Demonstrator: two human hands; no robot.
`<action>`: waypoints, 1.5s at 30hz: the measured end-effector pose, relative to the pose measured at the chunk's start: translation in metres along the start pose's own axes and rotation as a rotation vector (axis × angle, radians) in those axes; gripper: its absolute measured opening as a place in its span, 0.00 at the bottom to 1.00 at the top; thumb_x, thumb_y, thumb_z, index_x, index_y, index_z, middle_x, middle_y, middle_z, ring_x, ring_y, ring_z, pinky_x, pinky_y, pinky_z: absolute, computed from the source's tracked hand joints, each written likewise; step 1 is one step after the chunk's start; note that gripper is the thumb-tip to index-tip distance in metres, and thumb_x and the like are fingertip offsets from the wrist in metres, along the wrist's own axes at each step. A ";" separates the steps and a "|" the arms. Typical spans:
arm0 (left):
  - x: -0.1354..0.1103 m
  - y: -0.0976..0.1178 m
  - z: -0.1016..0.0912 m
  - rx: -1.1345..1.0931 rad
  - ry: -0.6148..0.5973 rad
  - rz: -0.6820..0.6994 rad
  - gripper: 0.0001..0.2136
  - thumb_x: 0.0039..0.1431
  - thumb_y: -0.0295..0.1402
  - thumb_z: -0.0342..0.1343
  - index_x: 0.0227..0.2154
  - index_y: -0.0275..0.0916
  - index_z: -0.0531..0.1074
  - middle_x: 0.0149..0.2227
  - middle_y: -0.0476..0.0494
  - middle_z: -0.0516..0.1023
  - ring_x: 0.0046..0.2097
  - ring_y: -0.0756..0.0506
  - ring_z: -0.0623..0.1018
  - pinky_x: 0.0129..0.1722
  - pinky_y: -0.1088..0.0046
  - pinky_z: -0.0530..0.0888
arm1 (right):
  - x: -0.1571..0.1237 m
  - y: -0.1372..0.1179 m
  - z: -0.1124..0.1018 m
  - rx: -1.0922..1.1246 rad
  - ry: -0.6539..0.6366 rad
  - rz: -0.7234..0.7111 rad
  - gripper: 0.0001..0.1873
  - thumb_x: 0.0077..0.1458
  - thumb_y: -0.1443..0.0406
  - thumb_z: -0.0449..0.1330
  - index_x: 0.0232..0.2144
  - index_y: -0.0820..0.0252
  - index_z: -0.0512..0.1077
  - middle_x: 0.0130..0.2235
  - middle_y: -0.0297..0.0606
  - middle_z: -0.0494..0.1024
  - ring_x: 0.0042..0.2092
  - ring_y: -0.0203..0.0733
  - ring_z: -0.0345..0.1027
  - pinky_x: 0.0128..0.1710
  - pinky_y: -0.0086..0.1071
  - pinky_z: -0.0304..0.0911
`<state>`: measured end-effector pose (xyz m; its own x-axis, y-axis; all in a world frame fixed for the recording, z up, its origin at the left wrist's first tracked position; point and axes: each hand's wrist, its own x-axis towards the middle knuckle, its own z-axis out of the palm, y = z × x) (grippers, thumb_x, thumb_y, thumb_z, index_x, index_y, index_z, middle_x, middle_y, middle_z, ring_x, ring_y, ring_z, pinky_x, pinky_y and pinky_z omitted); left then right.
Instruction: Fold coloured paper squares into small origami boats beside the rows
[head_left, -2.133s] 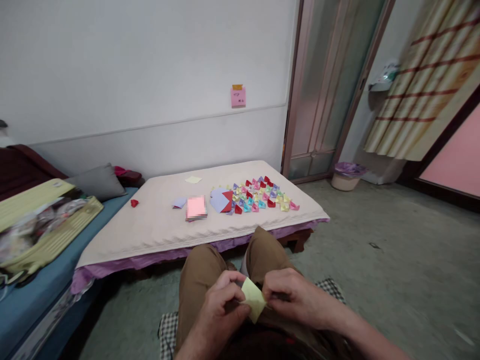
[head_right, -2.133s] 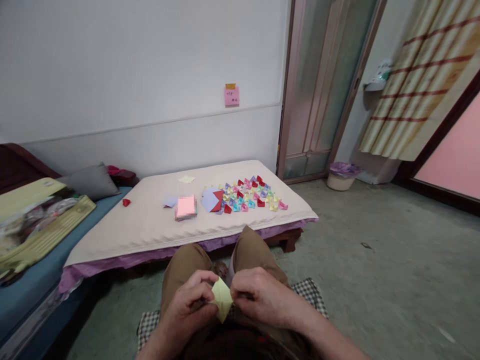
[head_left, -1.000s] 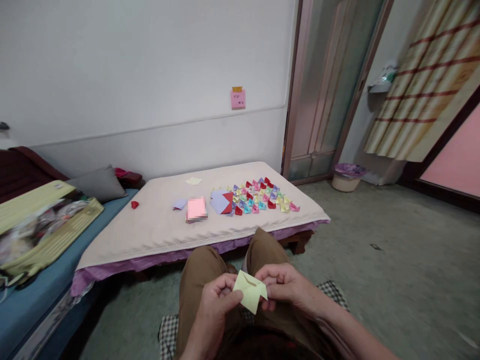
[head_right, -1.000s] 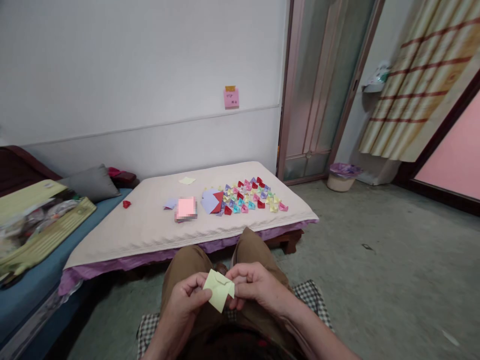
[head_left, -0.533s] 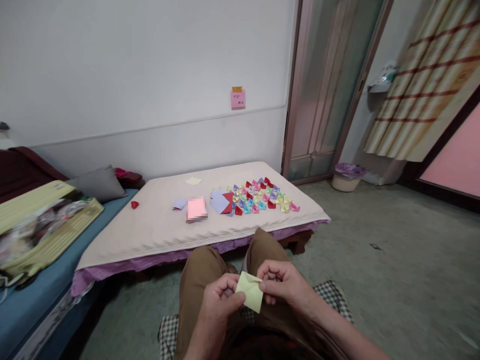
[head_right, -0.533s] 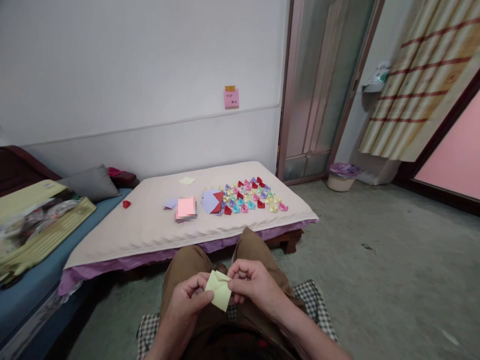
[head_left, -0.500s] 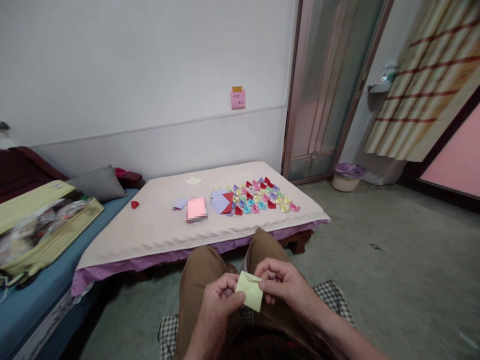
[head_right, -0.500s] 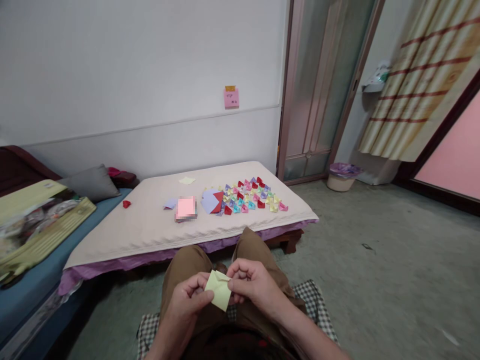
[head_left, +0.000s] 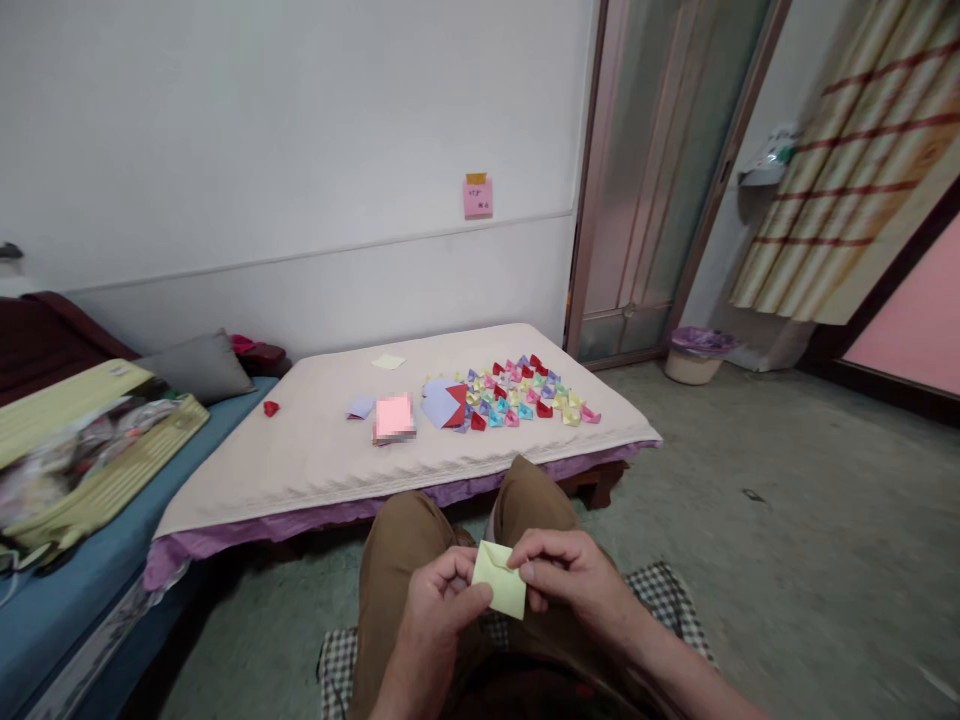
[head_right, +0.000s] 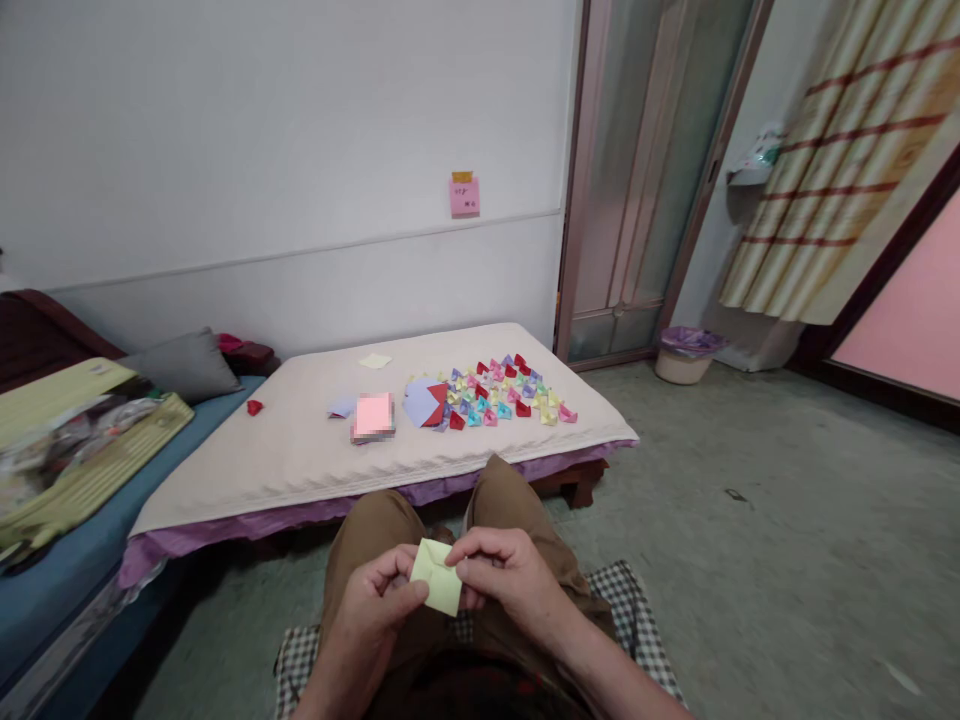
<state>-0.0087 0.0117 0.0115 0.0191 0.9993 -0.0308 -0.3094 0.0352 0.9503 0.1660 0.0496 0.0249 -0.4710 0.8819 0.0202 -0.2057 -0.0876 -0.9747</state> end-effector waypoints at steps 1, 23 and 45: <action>0.000 0.002 0.001 0.016 0.008 0.001 0.12 0.39 0.37 0.66 0.18 0.33 0.72 0.32 0.40 0.76 0.32 0.46 0.73 0.32 0.72 0.69 | 0.000 0.000 0.000 -0.006 0.001 0.007 0.11 0.46 0.60 0.65 0.26 0.64 0.76 0.18 0.29 0.70 0.19 0.31 0.62 0.22 0.25 0.56; 0.005 -0.007 0.005 0.315 0.176 0.059 0.13 0.48 0.36 0.59 0.14 0.34 0.69 0.20 0.49 0.69 0.25 0.51 0.63 0.25 0.76 0.61 | -0.002 -0.005 0.008 -0.405 -0.088 -0.270 0.09 0.53 0.67 0.58 0.33 0.60 0.78 0.25 0.33 0.72 0.25 0.33 0.65 0.27 0.26 0.59; -0.003 0.002 0.016 0.065 0.159 0.118 0.10 0.40 0.30 0.66 0.27 0.36 0.71 0.25 0.47 0.77 0.26 0.48 0.75 0.26 0.75 0.72 | -0.005 -0.006 0.014 -0.296 0.091 -0.144 0.07 0.52 0.64 0.58 0.27 0.59 0.64 0.18 0.25 0.65 0.20 0.31 0.59 0.20 0.23 0.54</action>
<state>0.0056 0.0082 0.0179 -0.1655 0.9854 0.0388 -0.2382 -0.0781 0.9681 0.1575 0.0389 0.0340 -0.3737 0.9144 0.1556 -0.0008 0.1675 -0.9859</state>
